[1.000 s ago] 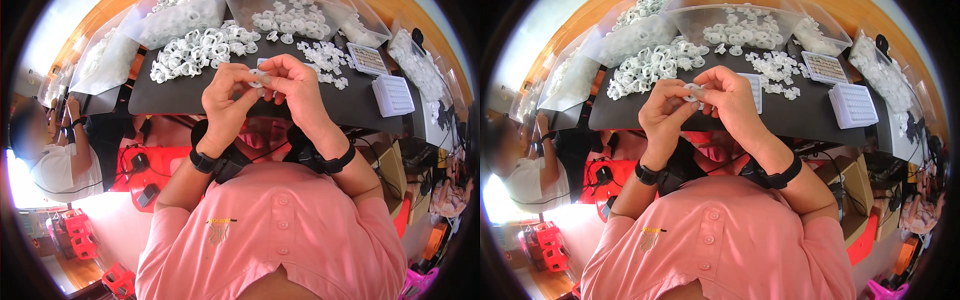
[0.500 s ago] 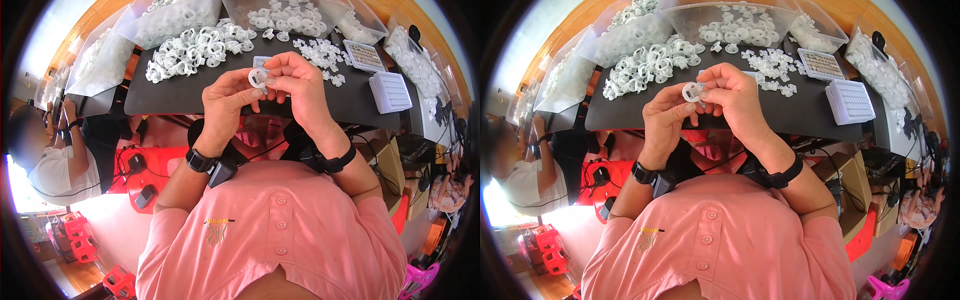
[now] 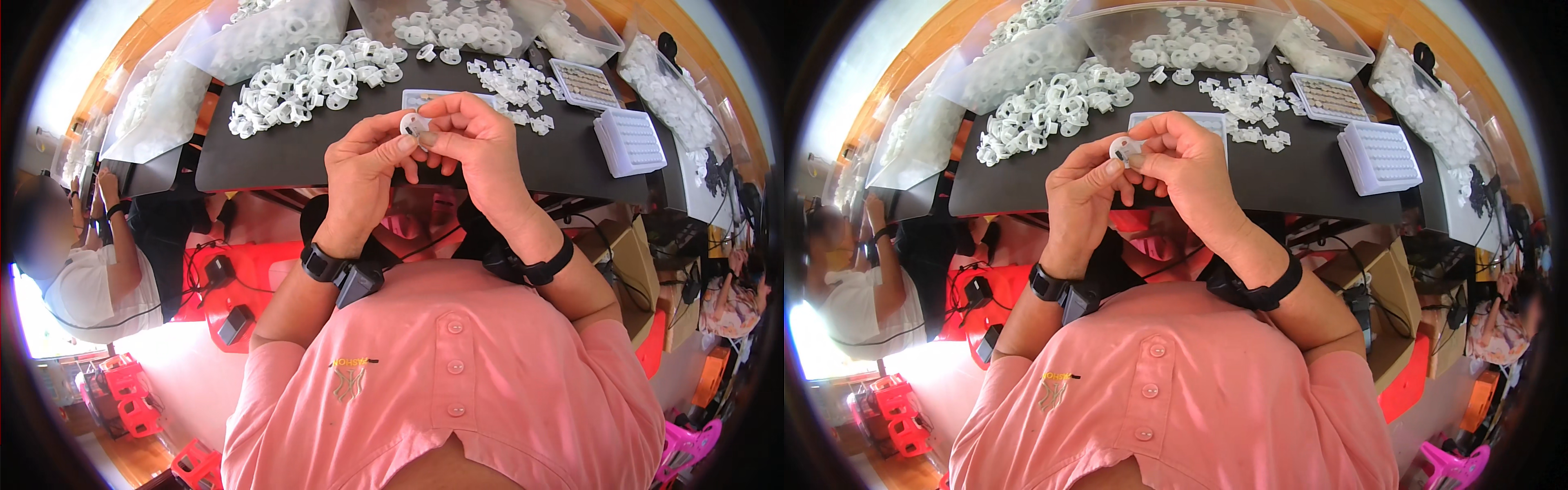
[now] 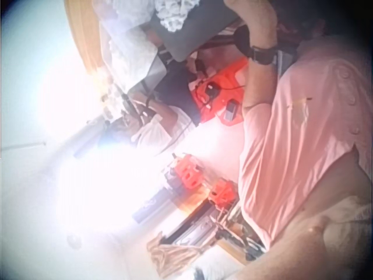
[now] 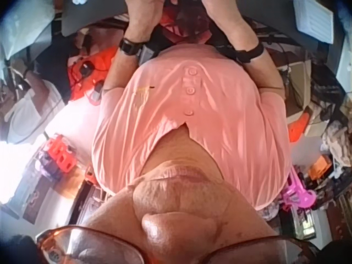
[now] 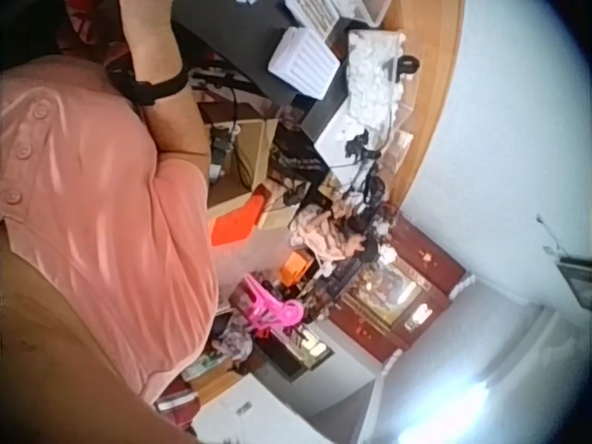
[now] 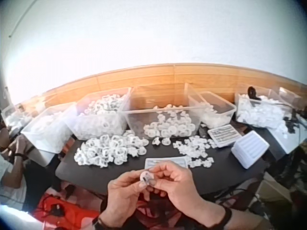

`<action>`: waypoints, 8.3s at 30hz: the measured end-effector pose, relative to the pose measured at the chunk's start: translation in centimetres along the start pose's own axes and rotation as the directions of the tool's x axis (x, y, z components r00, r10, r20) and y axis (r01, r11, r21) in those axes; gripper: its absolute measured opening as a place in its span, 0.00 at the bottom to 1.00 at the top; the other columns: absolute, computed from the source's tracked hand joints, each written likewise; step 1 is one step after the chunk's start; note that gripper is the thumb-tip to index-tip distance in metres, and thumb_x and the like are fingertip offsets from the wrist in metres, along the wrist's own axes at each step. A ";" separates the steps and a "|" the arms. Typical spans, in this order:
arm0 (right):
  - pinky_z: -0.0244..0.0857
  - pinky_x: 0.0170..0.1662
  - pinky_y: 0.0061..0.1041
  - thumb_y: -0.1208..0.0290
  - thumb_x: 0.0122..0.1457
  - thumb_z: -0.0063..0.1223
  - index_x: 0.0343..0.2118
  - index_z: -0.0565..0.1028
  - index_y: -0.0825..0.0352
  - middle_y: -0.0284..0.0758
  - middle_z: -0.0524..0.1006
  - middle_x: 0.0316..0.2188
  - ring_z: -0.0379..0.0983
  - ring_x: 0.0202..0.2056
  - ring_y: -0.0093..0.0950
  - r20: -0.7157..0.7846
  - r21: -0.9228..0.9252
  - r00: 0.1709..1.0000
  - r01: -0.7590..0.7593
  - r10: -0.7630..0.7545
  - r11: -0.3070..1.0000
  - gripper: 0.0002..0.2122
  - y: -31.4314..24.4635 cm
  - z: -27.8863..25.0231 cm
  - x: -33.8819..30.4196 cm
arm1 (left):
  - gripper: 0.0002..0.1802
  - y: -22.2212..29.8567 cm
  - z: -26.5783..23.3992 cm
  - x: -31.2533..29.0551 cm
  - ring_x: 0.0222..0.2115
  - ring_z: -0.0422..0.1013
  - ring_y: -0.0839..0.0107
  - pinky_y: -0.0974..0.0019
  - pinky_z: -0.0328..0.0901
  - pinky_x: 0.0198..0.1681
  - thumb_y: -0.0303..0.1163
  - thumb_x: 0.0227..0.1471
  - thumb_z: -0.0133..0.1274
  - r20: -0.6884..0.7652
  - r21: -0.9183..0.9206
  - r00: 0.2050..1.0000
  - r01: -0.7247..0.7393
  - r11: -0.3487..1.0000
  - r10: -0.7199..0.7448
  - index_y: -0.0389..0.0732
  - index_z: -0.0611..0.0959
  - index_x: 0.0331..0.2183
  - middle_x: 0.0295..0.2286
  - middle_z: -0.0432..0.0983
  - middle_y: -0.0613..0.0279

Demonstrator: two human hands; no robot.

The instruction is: Manually assemble small white plastic rings and components into a grid-based assembly tray.

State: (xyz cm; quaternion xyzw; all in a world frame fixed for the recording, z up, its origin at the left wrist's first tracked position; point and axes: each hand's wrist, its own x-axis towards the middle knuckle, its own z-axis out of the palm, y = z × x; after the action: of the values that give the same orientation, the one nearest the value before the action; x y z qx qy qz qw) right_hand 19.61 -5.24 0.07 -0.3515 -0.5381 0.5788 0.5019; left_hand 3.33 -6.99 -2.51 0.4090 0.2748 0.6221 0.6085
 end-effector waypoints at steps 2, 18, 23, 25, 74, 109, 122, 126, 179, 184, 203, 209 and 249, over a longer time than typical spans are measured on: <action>0.59 0.24 0.12 0.76 0.58 0.60 0.40 0.76 0.66 0.27 0.77 0.24 0.69 0.23 0.13 -0.036 0.016 0.999 -0.034 0.035 0.999 0.09 0.0 0.2 -0.1 | 0.16 -0.1 0.2 -0.2 0.30 0.75 0.71 0.71 0.69 0.26 0.19 0.55 0.55 -0.005 0.007 1.000 -0.005 1.000 0.005 0.28 0.79 0.47 0.35 0.80 0.54; 0.70 0.37 0.38 0.73 0.50 0.57 0.33 0.81 0.59 0.36 0.82 0.31 0.78 0.35 0.40 0.120 -0.896 0.951 0.227 -0.283 0.381 0.07 1.1 -3.4 6.8 | 0.15 0.0 -2.5 2.1 0.29 0.76 0.66 0.68 0.68 0.25 0.25 0.57 0.55 -0.076 -0.054 0.997 -0.023 0.998 0.019 0.28 0.79 0.45 0.36 0.79 0.50; 0.70 0.38 0.38 0.72 0.50 0.58 0.32 0.81 0.58 0.36 0.82 0.30 0.78 0.35 0.38 0.156 -0.958 0.962 0.203 -0.226 0.204 0.06 2.1 -3.0 7.3 | 0.16 -0.1 -2.9 2.3 0.29 0.75 0.67 0.68 0.67 0.26 0.27 0.58 0.54 -0.008 -0.077 0.999 0.037 0.996 -0.038 0.28 0.79 0.46 0.36 0.79 0.51; 0.70 0.38 0.38 0.71 0.50 0.58 0.32 0.81 0.57 0.35 0.82 0.30 0.78 0.35 0.38 0.155 -0.966 0.969 0.190 -0.193 0.176 0.06 1.7 -2.8 7.4 | 0.16 0.0 -2.9 2.3 0.29 0.75 0.67 0.68 0.68 0.26 0.27 0.58 0.54 0.001 -0.089 0.999 0.046 0.995 -0.046 0.28 0.79 0.46 0.36 0.79 0.52; 0.55 0.22 0.15 0.74 0.60 0.54 0.33 0.77 0.65 0.26 0.73 0.22 0.67 0.21 0.14 0.263 -0.246 0.960 -0.025 0.091 0.969 0.02 -0.4 2.3 -1.2 | 0.17 0.0 0.0 2.3 0.38 0.74 0.63 0.60 0.70 0.43 0.31 0.59 0.54 -0.059 -0.286 0.997 0.026 0.958 -0.045 0.31 0.77 0.47 0.37 0.77 0.54; 0.70 0.30 0.34 0.76 0.60 0.52 0.39 0.71 0.65 0.36 0.78 0.32 0.77 0.31 0.38 0.221 -0.720 0.821 0.502 -0.526 0.480 0.05 0.6 -1.4 0.1 | 0.15 -1.1 1.2 0.6 0.34 0.75 0.63 0.62 0.69 0.39 0.32 0.62 0.50 0.016 -0.285 0.987 0.156 0.946 -0.158 0.30 0.76 0.45 0.36 0.77 0.53; 0.69 0.30 0.23 0.80 0.59 0.53 0.37 0.72 0.66 0.34 0.77 0.28 0.76 0.28 0.29 0.120 -0.495 0.875 0.462 -0.469 0.736 0.04 1.7 -1.7 0.0 | 0.15 -1.2 0.7 0.2 0.32 0.75 0.62 0.61 0.70 0.34 0.32 0.62 0.51 0.027 -0.282 0.986 0.163 0.946 -0.162 0.29 0.78 0.44 0.34 0.78 0.52; 0.68 0.31 0.23 0.83 0.57 0.54 0.36 0.74 0.66 0.34 0.75 0.28 0.75 0.26 0.28 0.119 -0.512 0.837 0.513 -0.535 0.689 0.06 1.3 -2.0 -0.4 | 0.15 -1.2 0.4 0.2 0.32 0.75 0.62 0.61 0.69 0.33 0.33 0.63 0.50 0.047 -0.290 0.987 0.163 0.943 -0.156 0.29 0.78 0.43 0.33 0.78 0.52; 0.68 0.29 0.26 0.80 0.55 0.59 0.32 0.76 0.69 0.37 0.75 0.28 0.74 0.25 0.32 0.193 -0.579 0.853 0.498 -0.485 0.646 0.03 0.8 1.6 0.6 | 0.14 0.5 -1.6 0.0 0.26 0.76 0.68 0.69 0.69 0.22 0.28 0.59 0.55 -0.043 -0.217 0.991 0.117 0.969 -0.130 0.28 0.80 0.43 0.31 0.79 0.53; 0.67 0.28 0.25 0.82 0.55 0.57 0.31 0.74 0.69 0.37 0.75 0.26 0.74 0.25 0.30 0.169 -0.559 0.901 0.421 -0.399 0.714 0.03 1.1 1.8 1.5 | 0.15 0.4 -1.6 0.2 0.26 0.76 0.68 0.69 0.69 0.22 0.30 0.60 0.53 -0.040 -0.179 0.992 0.112 0.977 -0.121 0.28 0.79 0.44 0.32 0.78 0.53; 0.65 0.26 0.25 0.75 0.56 0.55 0.32 0.76 0.68 0.34 0.77 0.23 0.72 0.22 0.25 0.045 -0.639 0.943 0.280 -0.329 0.717 0.03 0.1 -0.6 4.6 | 0.15 0.7 -2.0 0.1 0.28 0.74 0.66 0.66 0.67 0.25 0.31 0.60 0.53 0.002 -0.272 0.986 0.159 0.949 -0.165 0.29 0.78 0.44 0.31 0.78 0.53; 0.69 0.36 0.36 0.72 0.53 0.58 0.33 0.79 0.62 0.36 0.80 0.32 0.78 0.34 0.37 0.108 -0.908 0.954 0.209 -0.279 0.364 0.05 2.0 -1.3 5.7 | 0.14 0.7 -2.6 0.2 0.29 0.74 0.65 0.65 0.67 0.27 0.30 0.61 0.51 0.016 -0.299 0.983 0.180 0.937 -0.183 0.30 0.78 0.45 0.33 0.77 0.53; 0.69 0.34 0.37 0.69 0.53 0.56 0.28 0.81 0.56 0.32 0.79 0.29 0.77 0.31 0.37 0.074 -0.950 0.900 0.195 -0.430 0.244 0.03 4.6 -2.3 7.2 | 0.15 0.0 -3.1 0.3 0.30 0.75 0.62 0.65 0.67 0.30 0.31 0.62 0.50 0.070 -0.290 0.984 0.175 0.941 -0.161 0.30 0.77 0.46 0.33 0.77 0.50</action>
State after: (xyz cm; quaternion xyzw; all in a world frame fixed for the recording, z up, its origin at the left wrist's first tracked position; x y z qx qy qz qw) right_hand 19.05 2.61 -3.82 -0.5177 -0.7769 0.0042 0.3584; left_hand 0.73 -6.25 -4.09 0.3029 0.1990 0.5925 0.7194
